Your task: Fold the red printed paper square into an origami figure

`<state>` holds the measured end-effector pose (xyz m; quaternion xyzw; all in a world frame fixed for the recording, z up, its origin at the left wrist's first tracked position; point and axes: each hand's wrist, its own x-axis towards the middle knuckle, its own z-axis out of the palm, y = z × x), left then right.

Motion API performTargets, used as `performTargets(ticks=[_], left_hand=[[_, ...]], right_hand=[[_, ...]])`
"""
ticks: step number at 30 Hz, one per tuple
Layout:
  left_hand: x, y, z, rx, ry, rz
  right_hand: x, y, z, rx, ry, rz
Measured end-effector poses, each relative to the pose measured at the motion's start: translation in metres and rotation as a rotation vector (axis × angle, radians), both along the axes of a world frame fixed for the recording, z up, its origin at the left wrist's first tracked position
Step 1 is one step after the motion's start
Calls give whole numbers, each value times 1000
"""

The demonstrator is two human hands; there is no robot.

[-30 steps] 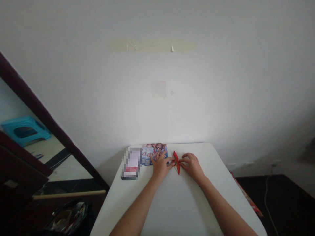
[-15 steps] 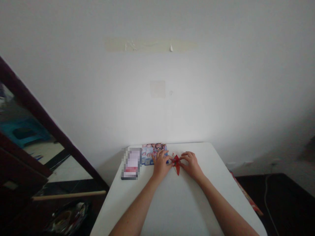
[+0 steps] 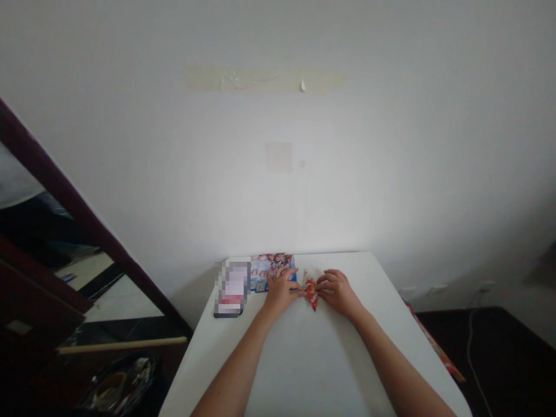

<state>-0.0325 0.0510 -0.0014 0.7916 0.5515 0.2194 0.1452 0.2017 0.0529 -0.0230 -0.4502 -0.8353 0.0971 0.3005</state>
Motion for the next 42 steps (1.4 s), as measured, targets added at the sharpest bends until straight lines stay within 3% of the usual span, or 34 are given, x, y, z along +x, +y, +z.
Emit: performTargets(ticks=[13,23,42], left_hand=[[10,-3,-7,67,9,100],[28,-5,-2,59,-3,242],[32,-4,2,31,28,266]], right_hand=[[-21,-7,-4,28,-2,-189],[-29,2,-11,36,74,-358],[-34,4,1,-124,31,-448]])
